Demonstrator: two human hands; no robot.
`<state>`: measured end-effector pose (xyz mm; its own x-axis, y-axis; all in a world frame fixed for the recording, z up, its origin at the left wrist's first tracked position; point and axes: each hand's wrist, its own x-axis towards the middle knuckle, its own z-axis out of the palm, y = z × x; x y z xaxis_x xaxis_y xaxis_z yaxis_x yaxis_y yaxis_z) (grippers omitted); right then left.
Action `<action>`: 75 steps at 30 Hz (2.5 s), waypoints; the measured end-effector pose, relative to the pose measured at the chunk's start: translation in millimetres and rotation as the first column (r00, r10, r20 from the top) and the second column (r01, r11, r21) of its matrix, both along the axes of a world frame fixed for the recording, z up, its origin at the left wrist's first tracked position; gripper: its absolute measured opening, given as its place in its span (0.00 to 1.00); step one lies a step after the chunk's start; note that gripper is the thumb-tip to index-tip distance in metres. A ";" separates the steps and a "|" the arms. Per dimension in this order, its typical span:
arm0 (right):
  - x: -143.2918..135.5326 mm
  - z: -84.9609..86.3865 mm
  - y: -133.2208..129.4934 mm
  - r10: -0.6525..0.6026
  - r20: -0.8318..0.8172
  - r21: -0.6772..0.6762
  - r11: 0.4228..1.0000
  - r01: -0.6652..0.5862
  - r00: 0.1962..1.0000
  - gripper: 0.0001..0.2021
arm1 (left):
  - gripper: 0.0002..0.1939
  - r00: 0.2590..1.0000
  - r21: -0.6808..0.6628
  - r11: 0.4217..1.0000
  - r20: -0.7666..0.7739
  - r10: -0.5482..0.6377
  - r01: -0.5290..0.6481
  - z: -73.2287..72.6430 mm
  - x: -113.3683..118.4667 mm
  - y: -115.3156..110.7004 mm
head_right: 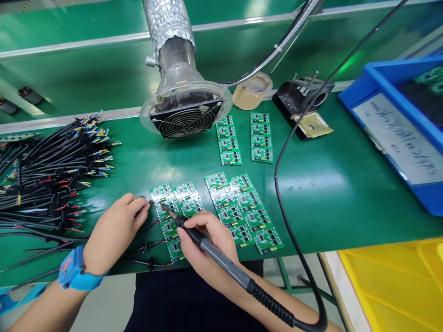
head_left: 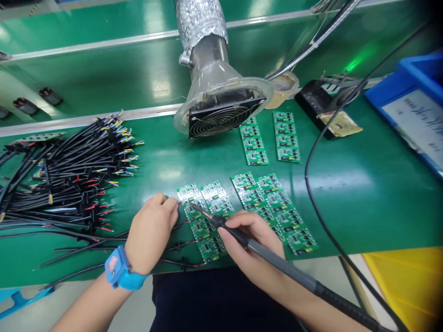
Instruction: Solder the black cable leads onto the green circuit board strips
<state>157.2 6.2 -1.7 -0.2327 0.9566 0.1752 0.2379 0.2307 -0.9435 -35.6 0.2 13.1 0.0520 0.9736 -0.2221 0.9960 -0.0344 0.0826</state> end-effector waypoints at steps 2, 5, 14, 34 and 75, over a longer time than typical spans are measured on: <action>5.4 -1.7 -1.8 0.018 0.005 0.038 0.999 -0.019 1.000 0.08 | 0.10 0.999 -0.003 1.000 -0.035 -0.027 0.026 0.0 0.0 0.0; 10.1 -4.7 -5.1 0.070 0.026 0.134 0.988 -0.073 0.997 0.10 | 0.10 0.996 -0.011 0.998 -0.074 -0.059 0.059 1.7 -0.2 0.3; 4.1 -14.9 -15.1 0.099 -0.025 0.179 0.980 -0.093 0.995 0.10 | 0.10 0.994 0.062 0.993 -0.052 -0.094 0.098 -1.4 -12.6 -2.9; 18.3 -23.4 -8.7 -0.124 -0.136 0.096 0.986 0.138 0.983 0.06 | 0.22 0.959 0.054 0.998 -0.282 0.031 -0.016 42.6 -147.8 51.6; 50.5 -27.4 4.7 -0.118 -0.260 0.348 0.914 0.207 0.958 0.15 | 0.11 0.934 0.226 0.912 0.028 -0.356 0.341 20.0 -30.1 8.4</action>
<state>207.7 10.9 -29.1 0.0096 0.8345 0.5510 0.0907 0.5480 -0.8316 -65.8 8.6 33.1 0.4043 0.9146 0.0054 0.9098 -0.4027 0.1005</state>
